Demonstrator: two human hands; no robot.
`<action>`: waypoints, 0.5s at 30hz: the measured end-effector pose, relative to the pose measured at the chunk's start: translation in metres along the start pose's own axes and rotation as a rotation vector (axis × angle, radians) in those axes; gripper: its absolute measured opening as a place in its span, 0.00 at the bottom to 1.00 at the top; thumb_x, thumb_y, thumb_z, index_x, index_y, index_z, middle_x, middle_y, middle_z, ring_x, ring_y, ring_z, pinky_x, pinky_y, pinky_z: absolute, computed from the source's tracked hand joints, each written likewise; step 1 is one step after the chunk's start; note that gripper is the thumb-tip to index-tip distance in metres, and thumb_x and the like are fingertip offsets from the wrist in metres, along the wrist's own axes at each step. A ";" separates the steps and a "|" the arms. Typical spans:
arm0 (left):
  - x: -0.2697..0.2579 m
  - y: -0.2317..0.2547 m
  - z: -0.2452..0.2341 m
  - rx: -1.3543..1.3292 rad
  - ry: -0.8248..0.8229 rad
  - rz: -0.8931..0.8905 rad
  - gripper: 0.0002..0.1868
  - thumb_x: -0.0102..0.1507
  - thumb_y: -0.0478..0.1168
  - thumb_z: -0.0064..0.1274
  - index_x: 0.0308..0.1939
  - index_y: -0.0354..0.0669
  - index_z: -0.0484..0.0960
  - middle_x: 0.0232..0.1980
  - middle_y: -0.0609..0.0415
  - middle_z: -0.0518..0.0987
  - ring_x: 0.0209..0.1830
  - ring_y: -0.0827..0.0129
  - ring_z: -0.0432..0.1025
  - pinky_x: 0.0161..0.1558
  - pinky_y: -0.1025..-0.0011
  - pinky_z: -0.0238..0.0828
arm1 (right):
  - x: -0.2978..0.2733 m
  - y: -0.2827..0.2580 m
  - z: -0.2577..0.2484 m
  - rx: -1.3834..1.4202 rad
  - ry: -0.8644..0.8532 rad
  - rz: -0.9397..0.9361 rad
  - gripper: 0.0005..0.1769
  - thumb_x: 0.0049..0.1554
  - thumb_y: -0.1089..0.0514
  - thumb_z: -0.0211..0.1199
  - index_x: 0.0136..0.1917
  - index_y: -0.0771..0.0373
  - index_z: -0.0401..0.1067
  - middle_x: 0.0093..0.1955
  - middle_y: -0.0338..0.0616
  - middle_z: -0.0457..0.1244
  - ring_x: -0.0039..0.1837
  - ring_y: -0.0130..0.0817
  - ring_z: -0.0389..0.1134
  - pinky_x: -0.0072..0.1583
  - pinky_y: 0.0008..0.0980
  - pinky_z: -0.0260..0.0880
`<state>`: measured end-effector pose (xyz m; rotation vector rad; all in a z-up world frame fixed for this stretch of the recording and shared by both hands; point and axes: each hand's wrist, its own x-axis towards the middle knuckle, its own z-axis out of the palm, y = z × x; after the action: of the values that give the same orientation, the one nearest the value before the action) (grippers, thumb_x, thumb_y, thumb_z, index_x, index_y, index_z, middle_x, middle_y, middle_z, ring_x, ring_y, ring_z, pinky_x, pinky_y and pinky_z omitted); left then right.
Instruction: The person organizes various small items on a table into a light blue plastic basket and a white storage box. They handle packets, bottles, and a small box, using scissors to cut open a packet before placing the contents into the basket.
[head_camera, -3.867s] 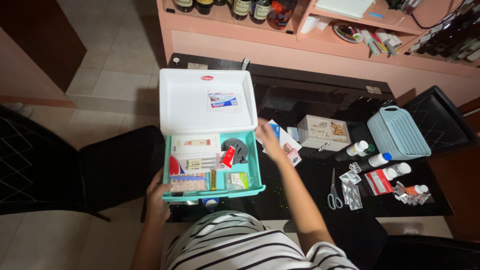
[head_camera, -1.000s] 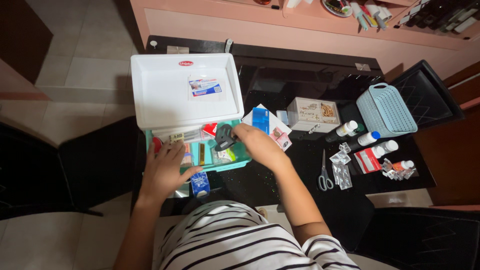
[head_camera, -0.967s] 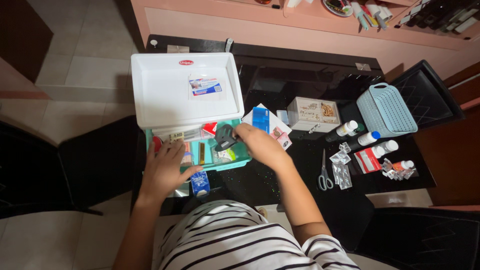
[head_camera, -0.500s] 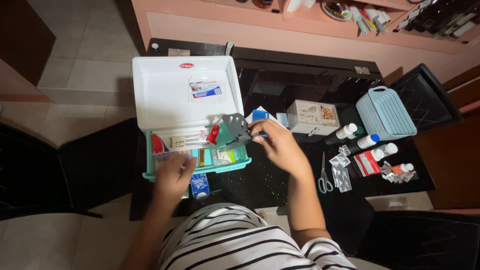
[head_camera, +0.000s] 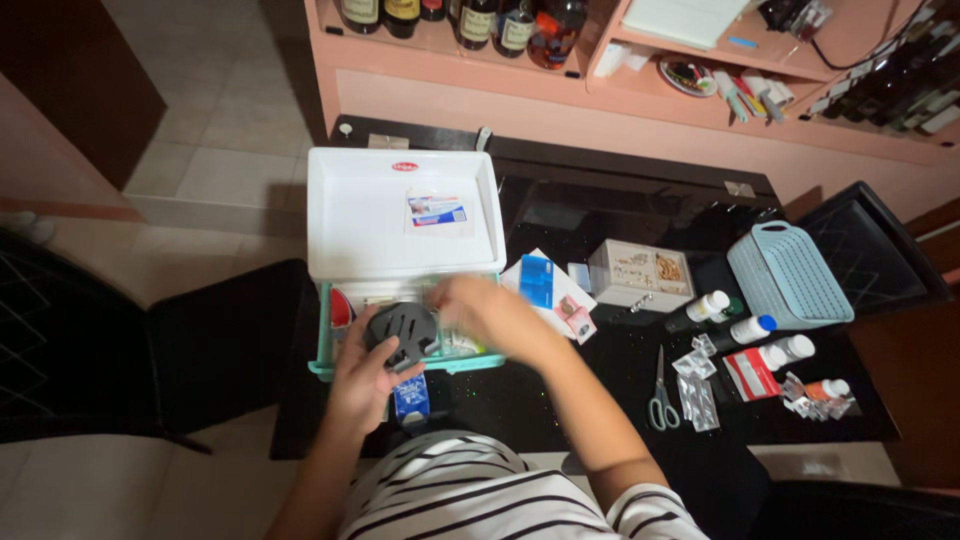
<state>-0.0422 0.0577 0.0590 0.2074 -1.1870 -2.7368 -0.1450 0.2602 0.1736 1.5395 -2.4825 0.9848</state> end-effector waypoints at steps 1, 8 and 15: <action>0.000 0.000 -0.003 0.026 0.004 0.016 0.36 0.63 0.30 0.46 0.75 0.51 0.56 0.68 0.43 0.68 0.60 0.52 0.73 0.50 0.46 0.78 | 0.018 0.020 0.001 -0.041 0.047 0.111 0.13 0.61 0.58 0.61 0.60 0.59 0.73 0.55 0.49 0.68 0.58 0.49 0.71 0.59 0.42 0.72; 0.002 0.003 -0.014 0.096 0.036 0.003 0.36 0.63 0.29 0.46 0.75 0.47 0.55 0.66 0.42 0.70 0.58 0.51 0.74 0.48 0.46 0.80 | 0.115 0.133 0.016 -0.284 -0.114 0.090 0.46 0.45 0.48 0.76 0.72 0.62 0.63 0.74 0.68 0.54 0.72 0.68 0.56 0.67 0.54 0.59; -0.004 0.007 -0.019 0.095 0.033 0.057 0.36 0.62 0.29 0.47 0.74 0.48 0.58 0.65 0.44 0.72 0.58 0.55 0.75 0.47 0.50 0.80 | 0.120 0.152 0.019 -0.421 -0.329 0.245 0.44 0.51 0.38 0.71 0.76 0.50 0.62 0.75 0.56 0.56 0.71 0.57 0.60 0.71 0.46 0.63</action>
<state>-0.0343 0.0403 0.0513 0.2259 -1.2940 -2.6211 -0.3250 0.2008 0.1295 1.3715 -2.9021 0.1971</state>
